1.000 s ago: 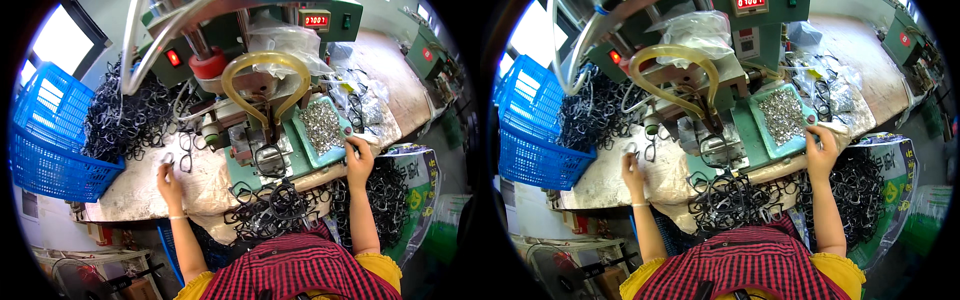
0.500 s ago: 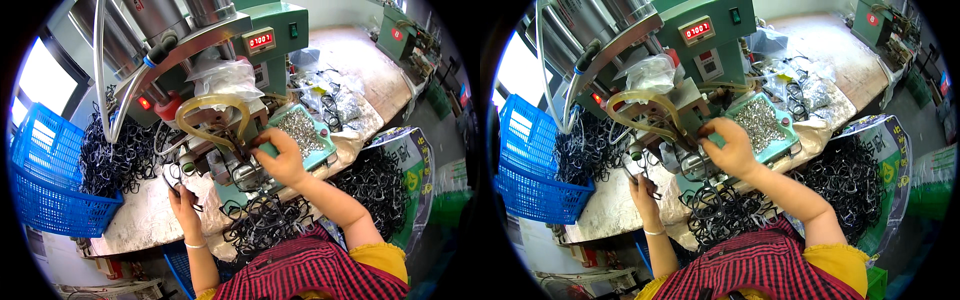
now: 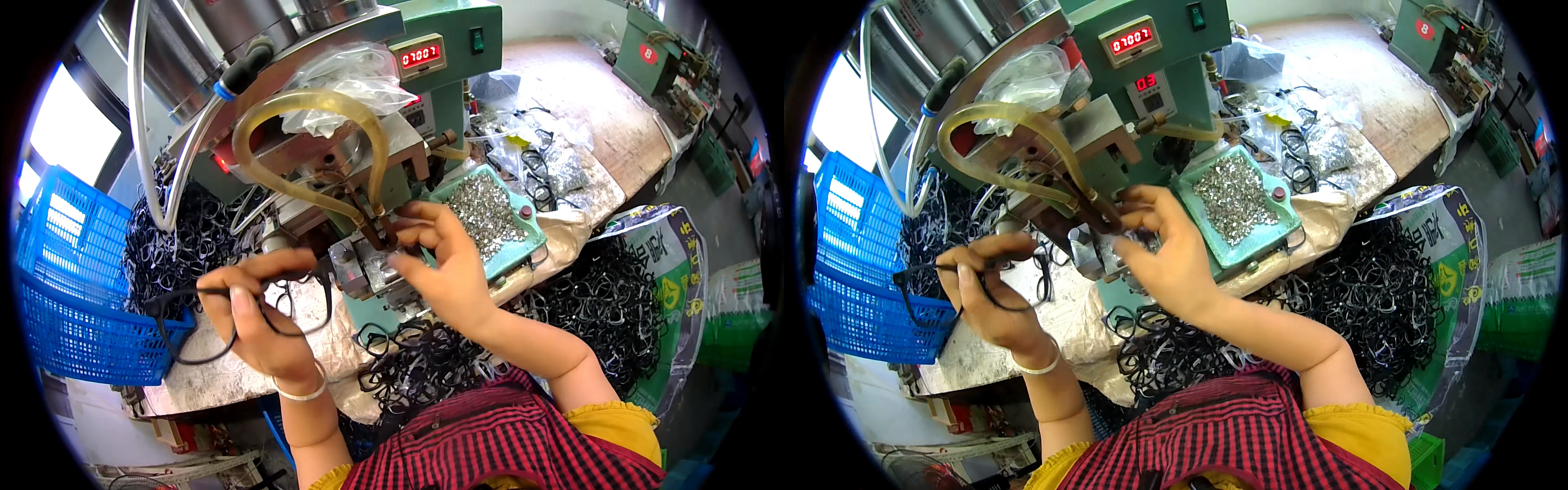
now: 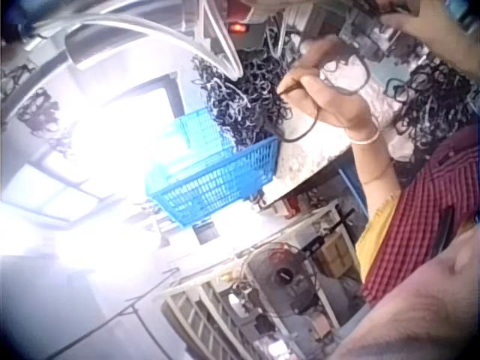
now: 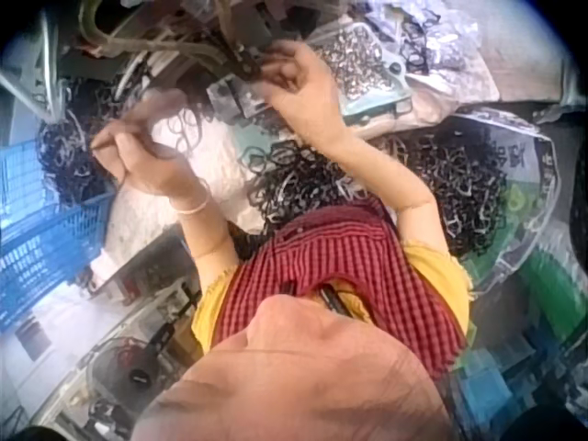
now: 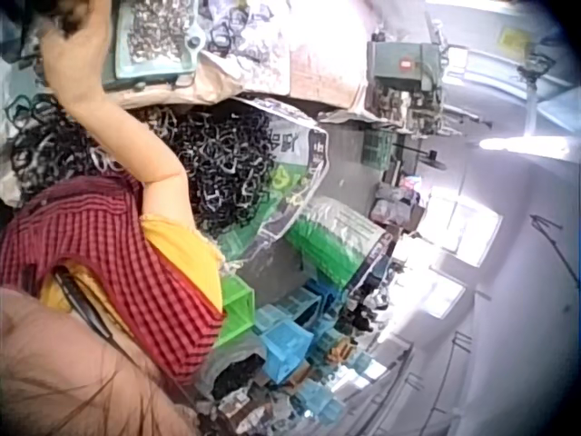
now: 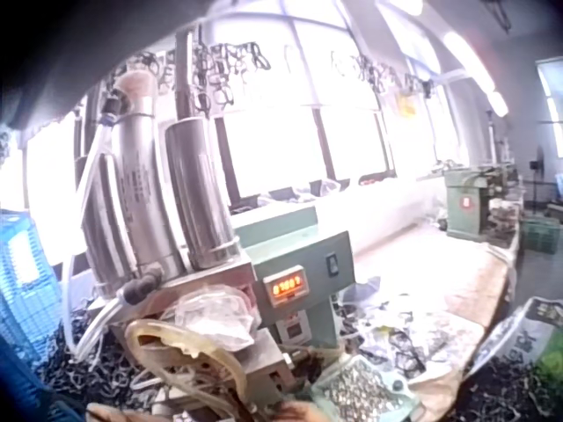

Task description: The person assembles eyeglasses by inserting small metal screws into the hinge area of black frames using a green pneumatic screwdriver. They pick frames from a pile on the table, operate the tool, and place the finished frames into a blue basket.

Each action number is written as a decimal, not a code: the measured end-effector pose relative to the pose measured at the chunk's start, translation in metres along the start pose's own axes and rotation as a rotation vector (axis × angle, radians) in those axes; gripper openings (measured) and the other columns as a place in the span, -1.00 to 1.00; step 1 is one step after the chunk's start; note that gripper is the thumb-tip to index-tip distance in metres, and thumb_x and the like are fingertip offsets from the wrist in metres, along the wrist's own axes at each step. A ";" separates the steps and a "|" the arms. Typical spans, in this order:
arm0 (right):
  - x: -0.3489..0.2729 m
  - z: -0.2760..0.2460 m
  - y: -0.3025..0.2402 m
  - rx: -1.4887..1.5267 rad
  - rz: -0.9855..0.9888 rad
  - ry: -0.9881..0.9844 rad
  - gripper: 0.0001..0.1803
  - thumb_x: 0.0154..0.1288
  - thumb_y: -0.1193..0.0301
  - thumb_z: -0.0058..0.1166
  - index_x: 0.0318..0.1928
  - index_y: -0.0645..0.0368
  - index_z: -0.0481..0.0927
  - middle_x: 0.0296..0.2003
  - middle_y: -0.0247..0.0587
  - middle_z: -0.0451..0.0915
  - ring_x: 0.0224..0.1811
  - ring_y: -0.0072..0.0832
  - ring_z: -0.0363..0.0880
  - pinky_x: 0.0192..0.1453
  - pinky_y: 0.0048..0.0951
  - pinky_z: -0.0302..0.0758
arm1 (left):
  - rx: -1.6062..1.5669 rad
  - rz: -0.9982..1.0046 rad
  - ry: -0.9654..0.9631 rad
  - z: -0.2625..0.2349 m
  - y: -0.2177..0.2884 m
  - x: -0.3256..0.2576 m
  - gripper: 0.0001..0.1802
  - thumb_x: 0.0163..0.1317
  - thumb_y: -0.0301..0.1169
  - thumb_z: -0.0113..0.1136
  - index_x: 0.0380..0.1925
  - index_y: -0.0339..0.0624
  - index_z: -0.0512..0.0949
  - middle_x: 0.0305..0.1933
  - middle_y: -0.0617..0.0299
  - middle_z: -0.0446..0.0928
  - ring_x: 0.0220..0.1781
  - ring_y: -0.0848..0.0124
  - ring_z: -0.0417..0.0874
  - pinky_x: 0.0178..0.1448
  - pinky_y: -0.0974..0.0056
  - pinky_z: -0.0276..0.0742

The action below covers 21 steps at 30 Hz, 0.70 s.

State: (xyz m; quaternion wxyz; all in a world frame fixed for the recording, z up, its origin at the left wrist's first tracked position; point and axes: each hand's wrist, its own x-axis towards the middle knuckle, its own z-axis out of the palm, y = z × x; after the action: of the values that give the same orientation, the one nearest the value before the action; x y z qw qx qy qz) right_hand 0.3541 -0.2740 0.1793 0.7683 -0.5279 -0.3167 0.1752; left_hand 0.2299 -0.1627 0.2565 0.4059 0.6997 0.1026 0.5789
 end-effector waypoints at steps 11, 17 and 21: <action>0.020 -0.133 0.065 -1.277 -0.246 0.143 -0.76 0.05 0.36 0.36 -0.21 0.07 0.74 0.14 0.13 0.55 0.36 0.02 0.38 0.39 -0.07 0.36 | -0.954 -1.377 -0.486 0.031 -0.018 -0.083 -0.74 0.51 -0.21 -0.22 -0.28 -0.11 0.32 -0.47 -0.14 0.62 -0.58 0.06 0.61 -0.52 0.16 0.57; 0.021 -0.131 0.075 -1.225 -0.327 0.169 -0.86 0.04 0.39 0.35 -0.34 0.08 0.69 0.12 0.01 0.58 0.34 -0.06 0.42 0.21 -0.08 0.48 | -1.039 -1.402 -0.434 0.033 -0.019 -0.087 -0.72 0.53 -0.19 -0.23 -0.25 -0.13 0.35 -0.46 -0.12 0.63 -0.57 0.08 0.62 -0.55 0.17 0.54; 0.034 -0.123 0.079 -1.258 -0.394 -0.064 -0.87 0.11 0.42 0.29 -0.30 0.12 0.67 0.14 -0.08 0.58 0.33 -0.13 0.43 0.10 -0.12 0.54 | -0.989 -1.361 -0.513 0.024 -0.023 -0.094 -0.56 0.57 -0.06 -0.27 -0.08 -0.25 0.40 -0.31 -0.18 0.64 -0.41 0.09 0.68 -0.35 0.14 0.62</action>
State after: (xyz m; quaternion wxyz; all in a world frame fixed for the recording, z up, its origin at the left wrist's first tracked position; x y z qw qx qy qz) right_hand 0.4673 -0.3091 0.0868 0.3211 -0.8029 -0.4721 -0.1714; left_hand 0.2298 -0.2163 0.1728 0.9300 0.3392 0.1404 0.0143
